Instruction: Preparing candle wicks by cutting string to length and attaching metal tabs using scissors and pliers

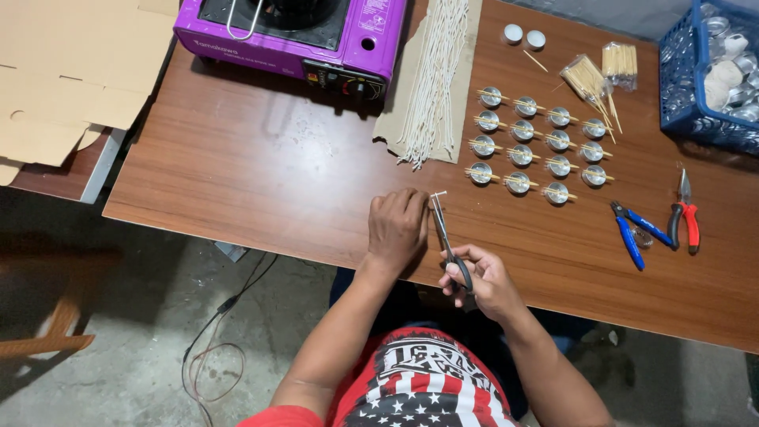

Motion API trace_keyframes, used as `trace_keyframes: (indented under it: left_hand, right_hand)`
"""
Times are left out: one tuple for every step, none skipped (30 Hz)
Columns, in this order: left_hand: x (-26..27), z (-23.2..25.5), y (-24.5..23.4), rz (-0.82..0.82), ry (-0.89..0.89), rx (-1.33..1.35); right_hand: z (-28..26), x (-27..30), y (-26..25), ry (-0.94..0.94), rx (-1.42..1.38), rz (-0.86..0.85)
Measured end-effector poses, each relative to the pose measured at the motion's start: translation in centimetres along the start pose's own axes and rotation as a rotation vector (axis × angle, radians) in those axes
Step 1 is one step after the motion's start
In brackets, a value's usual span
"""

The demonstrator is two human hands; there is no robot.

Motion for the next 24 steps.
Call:
trace_keyframes:
  left_hand:
    - [0.3,0.0,0.3,-0.001,0.001,0.0]
    - [0.6,-0.1,0.4,0.008,-0.001,-0.002]
    - [0.8,-0.2,0.6,0.016,-0.003,-0.005]
    - [0.8,-0.2,0.6,0.015,-0.003,-0.005]
    - [0.7,0.0,0.4,0.024,0.011,-0.018]
    - [0.6,0.1,0.3,0.032,0.026,-0.029]
    - [0.7,0.1,0.4,0.031,0.027,-0.028]
    - [0.8,0.1,0.4,0.041,0.029,-0.034]
    - [0.9,0.1,0.3,0.052,0.031,-0.04]
    - [0.6,0.2,0.1,0.051,0.033,-0.04]
    - [0.4,0.3,-0.2,0.053,0.041,-0.033]
    - [0.2,0.5,-0.4,0.054,0.047,-0.026]
    - [0.3,0.5,-0.3,0.053,0.048,-0.024]
    - [0.4,0.5,0.0,0.043,0.05,-0.011]
    - [0.5,0.4,0.2,0.034,0.052,0.002]
    - [0.4,0.5,0.1,0.033,0.054,0.005]
    - [0.3,0.5,0.1,0.02,0.051,0.025]
    - [0.2,0.5,0.1,0.008,0.048,0.046]
    - [0.3,0.3,0.4,0.007,0.05,0.049]
    - [0.5,0.2,0.8,-0.001,0.06,0.076]
    - [0.7,0.2,1.2,-0.01,0.071,0.104]
    - [0.8,0.1,1.3,-0.011,0.071,0.104]
    - [0.9,0.0,1.8,-0.029,0.067,0.166]
    - [1.1,-0.1,2.3,-0.048,0.061,0.229]
  right_hand:
    - [0.1,-0.1,0.0,0.0,-0.001,0.0]
    - [0.1,-0.2,0.1,0.001,0.004,-0.011]
    - [0.2,-0.3,0.2,0.003,0.009,-0.022]
    - [0.1,-0.4,0.2,0.003,0.008,-0.022]
    - [0.1,-0.5,0.3,0.005,0.012,-0.025]
    - [0.1,-0.6,0.3,0.007,0.015,-0.026]
    - [-0.1,-0.5,0.4,0.007,0.014,-0.024]
    - [-0.4,-0.5,0.5,0.0,0.016,-0.021]
    - [-0.6,-0.4,0.5,-0.007,0.019,-0.018]
    - [-0.8,-0.5,0.5,-0.008,0.017,-0.017]
    - [-0.9,-0.5,0.5,-0.012,0.025,-0.019]
    - [-1.1,-0.5,0.4,-0.016,0.033,-0.019]
    - [-1.1,-0.5,0.4,-0.015,0.031,-0.018]
    - [-1.0,-0.6,0.4,0.003,0.031,-0.011]
    - [-1.0,-0.7,0.3,0.02,0.031,-0.004]
    - [-1.0,-0.8,0.2,0.02,0.029,-0.001]
    - [-1.0,-0.9,0.2,0.018,0.033,0.002]
    - [-1.0,-1.0,0.2,0.016,0.036,0.007]
    - [-0.9,-1.1,0.1,0.015,0.034,0.009]
    - [-0.9,-1.3,0.0,0.005,0.046,0.014]
    - [-0.9,-1.4,0.0,-0.006,0.058,0.019]
    - [-0.9,-1.4,0.1,-0.006,0.057,0.02]
    - [-0.9,-1.5,0.2,0.005,0.047,0.028]
    - [-0.8,-1.4,0.2,0.018,0.038,0.037]
Point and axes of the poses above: each hand's wrist, its own x-axis away from the middle knuckle, its own y-axis out of the palm, z = x × y, the point moved 10 cm from there along -x, towards the middle knuckle, and after that the axes turned 10 degrees about y, right-handed, at the moved point
